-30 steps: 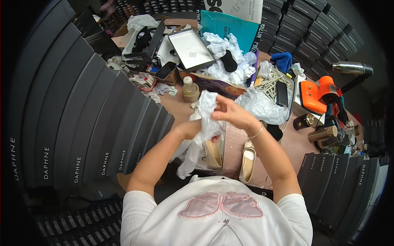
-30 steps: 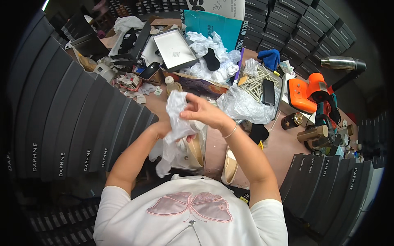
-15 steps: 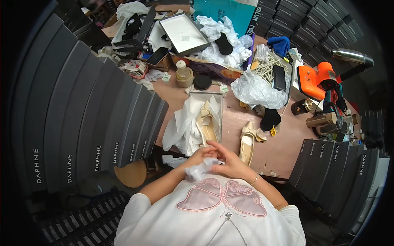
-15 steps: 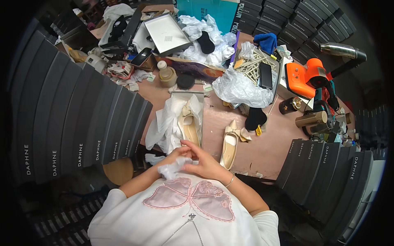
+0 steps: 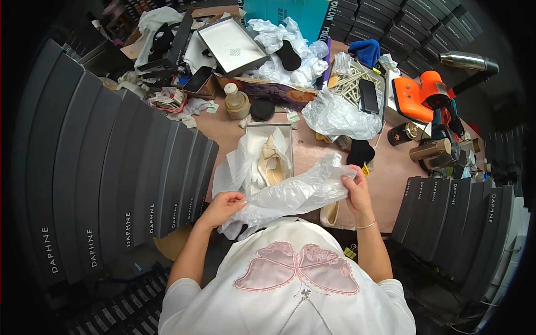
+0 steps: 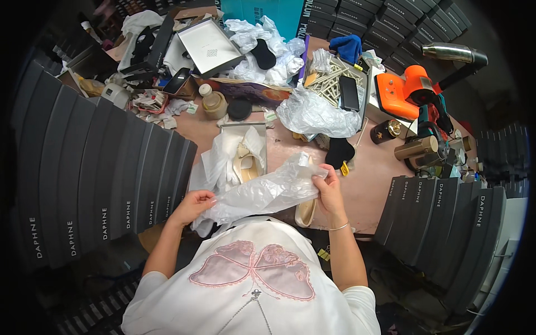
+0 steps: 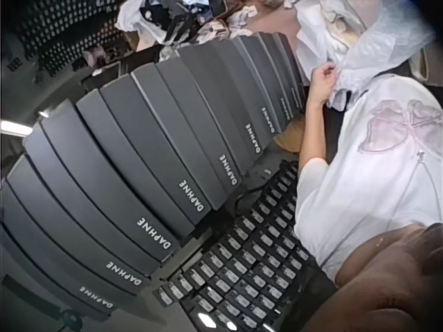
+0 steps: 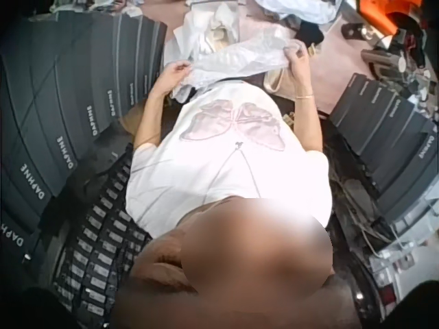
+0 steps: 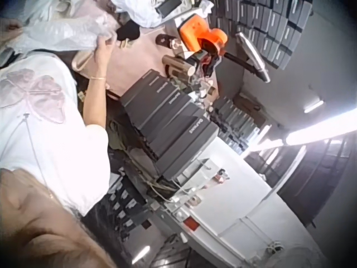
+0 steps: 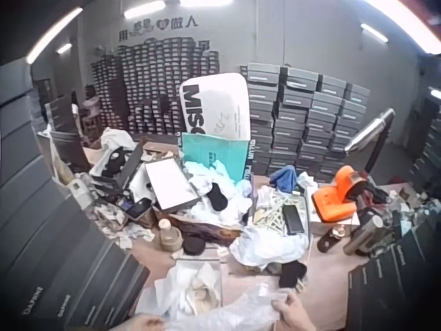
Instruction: Packaging shoes into boxes after inspection and applying labels.
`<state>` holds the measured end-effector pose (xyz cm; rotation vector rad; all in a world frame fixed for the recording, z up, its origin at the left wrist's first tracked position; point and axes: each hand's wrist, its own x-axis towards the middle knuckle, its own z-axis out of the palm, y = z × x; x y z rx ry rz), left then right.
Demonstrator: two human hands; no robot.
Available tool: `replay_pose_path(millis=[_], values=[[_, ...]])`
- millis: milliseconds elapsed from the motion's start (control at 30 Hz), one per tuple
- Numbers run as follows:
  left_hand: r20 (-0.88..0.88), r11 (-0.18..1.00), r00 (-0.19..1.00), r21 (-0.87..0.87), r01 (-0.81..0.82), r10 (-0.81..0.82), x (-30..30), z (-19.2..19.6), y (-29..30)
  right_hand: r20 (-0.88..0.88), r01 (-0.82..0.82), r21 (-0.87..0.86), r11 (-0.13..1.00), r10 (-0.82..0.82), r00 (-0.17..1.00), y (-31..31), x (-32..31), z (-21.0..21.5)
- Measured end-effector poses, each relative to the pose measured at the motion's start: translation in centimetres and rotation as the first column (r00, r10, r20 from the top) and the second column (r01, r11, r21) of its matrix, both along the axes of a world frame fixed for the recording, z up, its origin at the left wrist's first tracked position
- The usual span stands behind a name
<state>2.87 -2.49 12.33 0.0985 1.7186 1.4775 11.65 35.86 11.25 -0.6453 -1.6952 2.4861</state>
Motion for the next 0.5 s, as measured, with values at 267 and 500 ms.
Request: replay_pose_path(millis=[267,500], values=[[-0.228,0.962,0.935,-0.067,0.263,-0.272,-1.8,2.9,2.4,0.264,-0.586,0.720,0.371,0.635,0.726,-1.5,-2.8,1.4],[-0.108,0.993,0.990,0.060,0.101,-0.094,-2.1,2.6,2.5,0.033,-0.891,0.015,0.454,0.890,0.454,-4.6,0.2,-0.2]])
